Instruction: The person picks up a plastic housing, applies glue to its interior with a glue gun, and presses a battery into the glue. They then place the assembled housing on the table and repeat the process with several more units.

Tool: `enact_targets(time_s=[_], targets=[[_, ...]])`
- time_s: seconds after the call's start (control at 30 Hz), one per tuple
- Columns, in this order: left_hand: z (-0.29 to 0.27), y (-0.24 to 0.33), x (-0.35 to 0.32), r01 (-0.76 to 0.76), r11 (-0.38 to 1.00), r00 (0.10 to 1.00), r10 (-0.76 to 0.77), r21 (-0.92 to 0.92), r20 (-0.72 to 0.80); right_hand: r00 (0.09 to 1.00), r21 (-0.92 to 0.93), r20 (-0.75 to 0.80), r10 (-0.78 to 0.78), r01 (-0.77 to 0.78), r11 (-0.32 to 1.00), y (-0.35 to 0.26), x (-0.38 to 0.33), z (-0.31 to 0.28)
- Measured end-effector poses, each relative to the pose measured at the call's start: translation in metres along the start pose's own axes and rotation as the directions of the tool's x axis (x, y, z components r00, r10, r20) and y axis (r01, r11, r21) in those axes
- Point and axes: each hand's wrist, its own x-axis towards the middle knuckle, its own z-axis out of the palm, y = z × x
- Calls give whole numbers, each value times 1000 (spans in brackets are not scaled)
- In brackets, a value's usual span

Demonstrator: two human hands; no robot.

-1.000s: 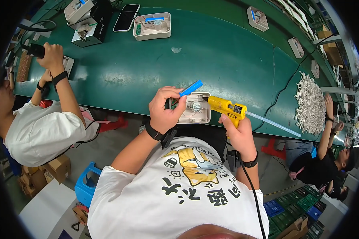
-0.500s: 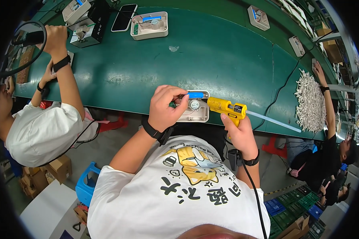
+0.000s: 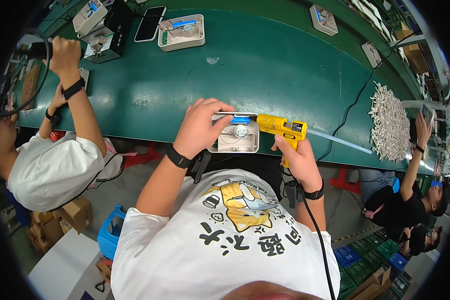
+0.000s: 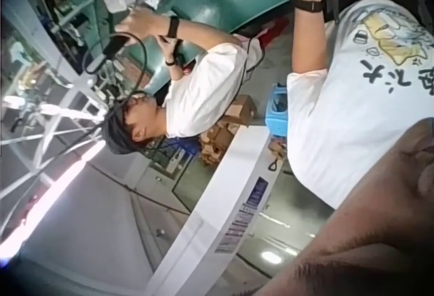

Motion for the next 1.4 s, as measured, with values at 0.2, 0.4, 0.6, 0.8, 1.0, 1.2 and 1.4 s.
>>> enact_targets(time_s=[0.2, 0.4, 0.6, 0.8, 1.0, 1.2, 1.4], targets=[[-2, -9, 2, -8, 997, 999, 11, -71, 50, 1000, -100, 16, -8, 10, 995, -9, -3, -1], [1, -10, -1, -2, 999, 1000, 2, -43, -2, 997, -136, 20, -70, 72, 988, -6, -15, -4], [1, -10, -2, -2, 999, 1000, 2, -39, -9, 1000, 20, -8, 1, -1, 1000, 1, -17, 2], [1, -13, -2, -18, 999, 1000, 18, -50, -1, 998, -92, -34, -53, 50, 995, -7, -20, 9], [-4, -21, -3, -44, 995, 999, 47, -93, 23, 980, -266, -36, -194, 178, 947, -7, -24, 7], [-10, -12, -10, -105, 994, 993, 105, 4, 52, 991, -12, 103, -81, 82, 997, -32, -16, 17], [-8, -11, -10, -87, 996, 994, 87, -1, 67, 969, -73, 245, -26, 46, 996, -39, 2, 33]])
